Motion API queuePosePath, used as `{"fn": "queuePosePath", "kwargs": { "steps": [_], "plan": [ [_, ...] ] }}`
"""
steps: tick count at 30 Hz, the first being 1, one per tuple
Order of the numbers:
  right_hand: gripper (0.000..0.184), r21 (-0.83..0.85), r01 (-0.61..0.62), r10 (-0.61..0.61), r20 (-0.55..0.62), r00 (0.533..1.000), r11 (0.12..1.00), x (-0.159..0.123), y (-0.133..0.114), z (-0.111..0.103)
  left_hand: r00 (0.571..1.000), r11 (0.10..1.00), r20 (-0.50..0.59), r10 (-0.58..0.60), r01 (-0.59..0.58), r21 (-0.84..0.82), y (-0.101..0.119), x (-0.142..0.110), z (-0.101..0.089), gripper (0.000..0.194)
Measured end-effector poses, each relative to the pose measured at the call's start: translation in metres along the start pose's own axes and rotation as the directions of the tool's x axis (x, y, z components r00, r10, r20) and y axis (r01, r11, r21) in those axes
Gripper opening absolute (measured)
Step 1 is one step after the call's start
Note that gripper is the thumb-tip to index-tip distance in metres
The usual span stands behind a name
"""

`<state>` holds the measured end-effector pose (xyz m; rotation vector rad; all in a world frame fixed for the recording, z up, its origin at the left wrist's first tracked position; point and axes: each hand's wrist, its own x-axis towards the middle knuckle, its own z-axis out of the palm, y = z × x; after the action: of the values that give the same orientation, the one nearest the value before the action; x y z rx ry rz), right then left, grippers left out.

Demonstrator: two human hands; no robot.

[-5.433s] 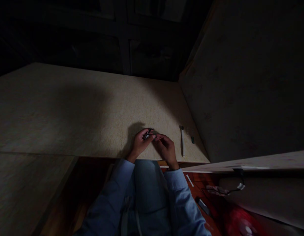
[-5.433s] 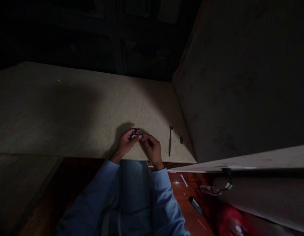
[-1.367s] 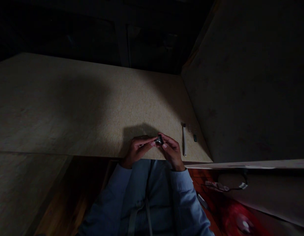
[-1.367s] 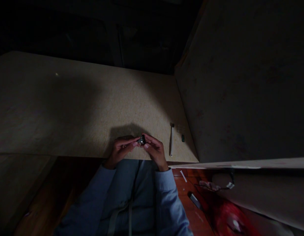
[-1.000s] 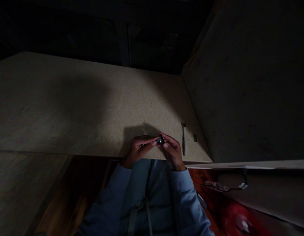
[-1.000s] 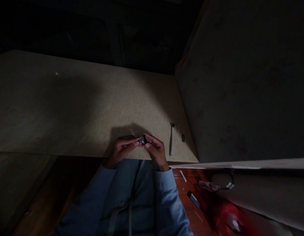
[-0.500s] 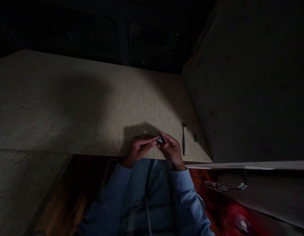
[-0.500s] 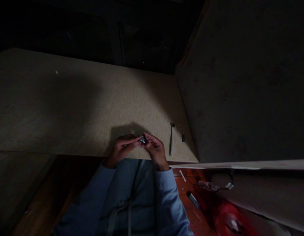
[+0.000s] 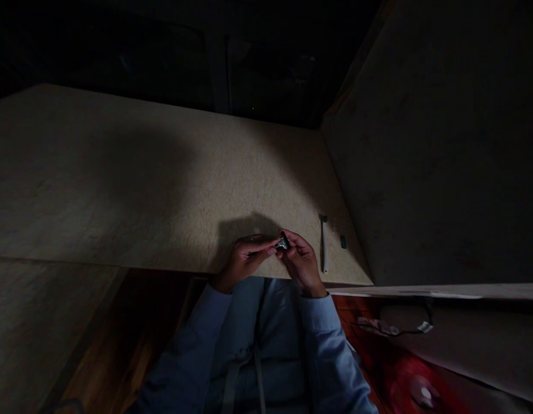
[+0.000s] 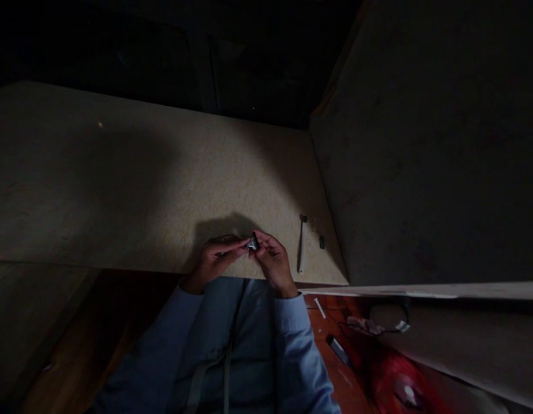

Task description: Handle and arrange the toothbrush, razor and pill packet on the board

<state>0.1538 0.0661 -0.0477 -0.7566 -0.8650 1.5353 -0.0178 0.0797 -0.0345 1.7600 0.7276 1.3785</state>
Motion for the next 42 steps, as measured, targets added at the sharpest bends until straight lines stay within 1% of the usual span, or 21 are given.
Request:
{"fn": "queuePosePath", "kwargs": {
  "steps": [8,15,18,23,27,34,42],
  "plan": [
    [0.054,0.017,-0.018,0.019,-0.019,1.000,1.000,0.0009,-0.0006,0.0018,0.999,0.999,-0.024,0.039,-0.038,0.015,-0.0034,-0.0004,0.0015,0.025],
    [0.051,0.065,-0.038,0.036,0.026,0.999,0.997,-0.0006,-0.0039,0.0058,0.999,0.999,-0.027,0.040,-0.040,0.019,-0.0008,0.0024,0.0020,0.026],
    [0.052,0.065,-0.036,0.035,0.021,0.999,0.997,-0.0003,-0.0035,0.0064,0.999,0.999,-0.024,0.044,-0.043,0.018,-0.0004,0.0030,0.0023,0.025],
    [0.054,0.065,-0.055,0.055,0.010,0.998,0.996,0.0000,-0.0044,0.0073,1.000,1.000,-0.029,0.002,-0.002,0.011,0.0007,0.0023,0.0023,0.025],
    [0.055,0.046,-0.045,0.045,0.007,0.999,0.998,-0.0005,-0.0051,0.0075,0.999,1.000,-0.030,-0.025,0.026,0.015,0.0005,0.0011,0.0023,0.025],
    [0.052,0.062,-0.028,0.026,0.039,0.999,0.998,-0.0007,-0.0036,0.0073,0.998,0.999,-0.053,-0.032,0.032,-0.016,-0.0024,0.0000,0.0036,0.025],
    [0.055,0.049,-0.036,0.035,0.016,0.999,0.998,-0.0007,-0.0032,0.0064,0.998,0.999,-0.045,-0.031,0.030,-0.022,0.0005,0.0011,0.0034,0.025]
  ]
}}
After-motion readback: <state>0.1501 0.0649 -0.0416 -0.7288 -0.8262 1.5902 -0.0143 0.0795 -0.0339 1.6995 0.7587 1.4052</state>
